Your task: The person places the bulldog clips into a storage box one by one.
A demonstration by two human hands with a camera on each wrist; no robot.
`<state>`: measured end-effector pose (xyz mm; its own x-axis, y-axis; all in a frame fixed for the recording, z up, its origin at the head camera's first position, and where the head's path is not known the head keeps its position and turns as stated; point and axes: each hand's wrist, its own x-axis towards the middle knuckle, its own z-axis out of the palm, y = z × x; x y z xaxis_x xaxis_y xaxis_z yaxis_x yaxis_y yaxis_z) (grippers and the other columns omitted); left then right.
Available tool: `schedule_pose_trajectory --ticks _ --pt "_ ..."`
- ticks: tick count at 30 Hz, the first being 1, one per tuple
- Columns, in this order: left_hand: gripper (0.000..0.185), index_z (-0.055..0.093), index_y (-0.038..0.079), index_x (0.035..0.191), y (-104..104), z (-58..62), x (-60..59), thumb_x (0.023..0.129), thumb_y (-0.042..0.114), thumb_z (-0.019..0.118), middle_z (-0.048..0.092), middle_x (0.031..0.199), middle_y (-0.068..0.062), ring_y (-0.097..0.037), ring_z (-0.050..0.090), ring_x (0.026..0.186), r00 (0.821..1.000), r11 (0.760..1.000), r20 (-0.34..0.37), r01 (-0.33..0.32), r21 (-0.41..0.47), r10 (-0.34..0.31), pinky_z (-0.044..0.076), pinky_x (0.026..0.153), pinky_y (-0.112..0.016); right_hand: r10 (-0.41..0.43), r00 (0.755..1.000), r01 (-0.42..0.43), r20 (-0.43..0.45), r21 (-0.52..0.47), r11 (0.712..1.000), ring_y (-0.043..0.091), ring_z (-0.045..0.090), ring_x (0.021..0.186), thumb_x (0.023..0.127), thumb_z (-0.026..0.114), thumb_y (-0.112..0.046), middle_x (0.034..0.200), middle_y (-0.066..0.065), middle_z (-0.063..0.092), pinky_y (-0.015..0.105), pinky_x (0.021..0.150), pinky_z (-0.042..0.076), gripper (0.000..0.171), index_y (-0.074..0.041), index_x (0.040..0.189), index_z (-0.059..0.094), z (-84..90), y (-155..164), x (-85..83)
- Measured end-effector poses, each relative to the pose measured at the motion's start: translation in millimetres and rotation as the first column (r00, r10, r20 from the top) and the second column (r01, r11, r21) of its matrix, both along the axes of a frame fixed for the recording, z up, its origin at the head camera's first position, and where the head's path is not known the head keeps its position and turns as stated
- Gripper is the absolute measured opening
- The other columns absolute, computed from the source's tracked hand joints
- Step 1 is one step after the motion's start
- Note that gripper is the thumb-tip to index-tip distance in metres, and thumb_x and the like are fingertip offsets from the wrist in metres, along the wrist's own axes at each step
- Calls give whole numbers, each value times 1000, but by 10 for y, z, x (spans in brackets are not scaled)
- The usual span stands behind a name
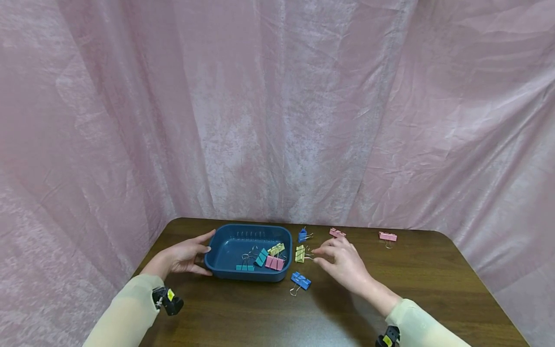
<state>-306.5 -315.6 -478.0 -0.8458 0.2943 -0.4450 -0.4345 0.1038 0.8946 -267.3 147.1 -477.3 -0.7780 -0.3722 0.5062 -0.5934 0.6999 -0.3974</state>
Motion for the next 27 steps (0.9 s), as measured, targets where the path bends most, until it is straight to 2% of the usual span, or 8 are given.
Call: schedule_pose_trajectory --ticks 4,10,18,22,27 --pt "64 8 25 166 2 3 5 111 6 34 20 158 -38 -55 48 131 1000 1000 2 0 1 0 55 85 -65 5 1000 -5 2 7 1000 20 59 105 83 87 -23 100 -8 68 48 93 46 22 -21 104 82 -32 -33 27" --pt "64 8 25 166 4 11 11 111 6 34 20 158 -38 -57 45 132 1000 1000 7 0 5 0 54 86 -65 10 1000 -10 -8 49 999 17 57 101 81 88 -26 100 -10 68 43 87 46 23 -24 104 82 -63 -76 60" --pt "64 8 26 166 5 22 12 111 6 34 20 158 -38 -56 45 132 1000 1000 11 2 14 -2 54 86 -66 40 999 -36 -25 140 989 19 57 103 78 89 -29 99 -9 67 45 93 45 27 -23 104 81 -117 -117 67" --pt "64 8 25 166 7 25 12 111 6 33 20 158 -38 -56 45 133 1000 1000 9 6 13 -7 54 86 -66 65 998 -61 -26 144 988 20 57 101 78 89 -29 98 -8 68 47 94 45 28 -20 103 82 -137 -141 75" --pt "64 7 25 166 7 32 13 111 6 33 19 158 -38 -57 42 134 1000 1000 10 6 10 -7 54 87 -66 72 996 -63 -48 157 986 19 56 100 76 90 -29 97 -9 68 44 91 45 27 -22 101 82 -174 -175 89"
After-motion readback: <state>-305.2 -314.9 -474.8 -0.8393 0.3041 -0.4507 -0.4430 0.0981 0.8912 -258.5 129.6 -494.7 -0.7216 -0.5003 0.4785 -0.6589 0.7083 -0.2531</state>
